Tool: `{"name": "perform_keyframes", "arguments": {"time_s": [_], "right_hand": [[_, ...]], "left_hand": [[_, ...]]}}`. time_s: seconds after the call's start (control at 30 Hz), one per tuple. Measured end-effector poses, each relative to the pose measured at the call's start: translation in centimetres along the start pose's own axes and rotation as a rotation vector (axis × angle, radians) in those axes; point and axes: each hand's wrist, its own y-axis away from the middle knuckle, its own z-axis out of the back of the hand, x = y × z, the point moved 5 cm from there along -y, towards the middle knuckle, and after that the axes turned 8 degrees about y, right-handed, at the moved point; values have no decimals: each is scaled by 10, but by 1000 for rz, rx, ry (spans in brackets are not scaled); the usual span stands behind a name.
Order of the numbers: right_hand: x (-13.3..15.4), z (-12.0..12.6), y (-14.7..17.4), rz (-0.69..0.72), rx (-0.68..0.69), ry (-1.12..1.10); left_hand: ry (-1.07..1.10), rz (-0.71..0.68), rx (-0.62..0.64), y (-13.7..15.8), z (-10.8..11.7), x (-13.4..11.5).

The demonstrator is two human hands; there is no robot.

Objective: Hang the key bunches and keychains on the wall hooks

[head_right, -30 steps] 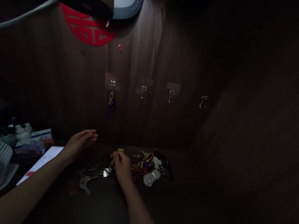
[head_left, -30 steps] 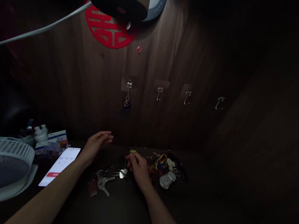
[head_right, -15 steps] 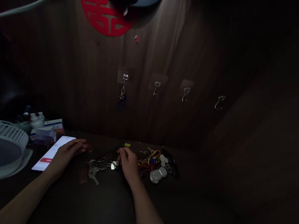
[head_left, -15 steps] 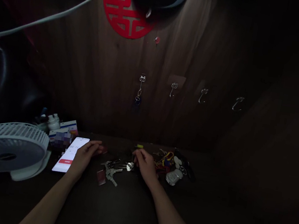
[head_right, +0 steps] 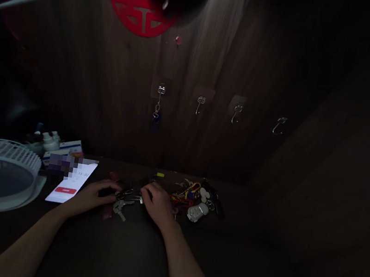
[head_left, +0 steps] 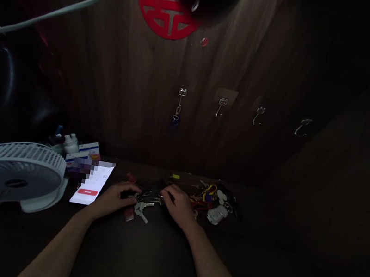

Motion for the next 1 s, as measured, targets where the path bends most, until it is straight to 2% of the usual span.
{"name": "perform_keyframes", "arguments": {"time_s": [0.13, 0.33, 0.5, 0.77, 0.87, 1.0], "right_hand": [[6, 0, 2, 30, 12, 38], [15, -1, 2, 96, 19, 31], [18, -2, 3, 130, 24, 22], [18, -3, 3, 133, 21, 43], [19, -5, 2, 137, 33, 62], [20, -5, 2, 116, 27, 31]], "left_hand": [[-116, -70, 96, 0, -5, 0], [-139, -88, 25, -1, -10, -7], [-30, -27, -69, 0, -10, -12], [179, 100, -318, -3, 1, -2], [323, 168, -352, -4, 0, 1], [574, 252, -324, -5, -9, 3]]}}
